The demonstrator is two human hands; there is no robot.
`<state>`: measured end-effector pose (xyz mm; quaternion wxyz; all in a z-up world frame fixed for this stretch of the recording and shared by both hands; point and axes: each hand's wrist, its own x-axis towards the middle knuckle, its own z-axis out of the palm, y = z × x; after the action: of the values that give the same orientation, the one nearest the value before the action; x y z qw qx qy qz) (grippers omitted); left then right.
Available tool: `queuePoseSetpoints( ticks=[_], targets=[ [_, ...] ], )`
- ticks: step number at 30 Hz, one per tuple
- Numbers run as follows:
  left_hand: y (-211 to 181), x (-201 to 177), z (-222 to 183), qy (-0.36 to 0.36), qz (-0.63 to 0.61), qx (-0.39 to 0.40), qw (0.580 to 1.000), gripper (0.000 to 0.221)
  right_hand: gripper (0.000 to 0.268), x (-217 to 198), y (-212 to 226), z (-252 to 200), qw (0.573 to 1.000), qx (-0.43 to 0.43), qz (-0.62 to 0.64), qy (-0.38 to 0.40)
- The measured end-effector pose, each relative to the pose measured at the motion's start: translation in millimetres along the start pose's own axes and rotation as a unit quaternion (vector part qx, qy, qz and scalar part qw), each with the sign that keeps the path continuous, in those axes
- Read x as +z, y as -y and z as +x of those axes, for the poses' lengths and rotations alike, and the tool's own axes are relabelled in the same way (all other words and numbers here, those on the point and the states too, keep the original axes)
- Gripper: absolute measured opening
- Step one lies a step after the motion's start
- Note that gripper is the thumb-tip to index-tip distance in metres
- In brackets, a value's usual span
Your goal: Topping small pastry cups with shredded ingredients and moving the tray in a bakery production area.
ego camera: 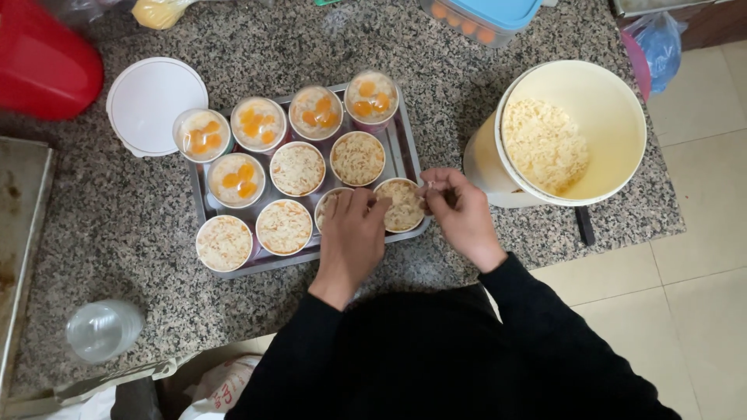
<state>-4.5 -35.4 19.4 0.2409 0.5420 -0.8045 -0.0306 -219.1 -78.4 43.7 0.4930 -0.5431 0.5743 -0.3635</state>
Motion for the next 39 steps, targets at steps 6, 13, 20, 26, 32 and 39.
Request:
queuePoseSetpoints(
  ticks=[6,13,20,26,32,39],
  targets=[
    [-13,-16,6,0.093,0.017,-0.04,0.995,0.037,0.03,0,-10,-1,0.999,0.009,0.049,0.009],
    [-7,9,-3,0.013,0.04,-0.011,0.999,0.04,0.029,-1,-10,-4,0.998,0.04,0.052,-0.009],
    [-10,4,-7,0.034,0.049,-0.001,0.998,0.038,0.024,-4,-3,-7,0.999,0.042,-0.013,0.014],
    [-9,-11,-18,0.021,0.044,-0.021,0.999,0.039,0.024,-4,-6,-9,0.999,0.042,-0.008,0.015],
    [-7,-9,-30,0.023,0.026,-0.045,0.998,0.042,0.03,2,0,-10,0.998,0.04,0.024,0.03],
    [-4,-30,-32,-0.015,-0.022,-0.114,0.993,0.043,0.048,16,48,-17,0.984,0.05,0.137,0.106]
  ],
)
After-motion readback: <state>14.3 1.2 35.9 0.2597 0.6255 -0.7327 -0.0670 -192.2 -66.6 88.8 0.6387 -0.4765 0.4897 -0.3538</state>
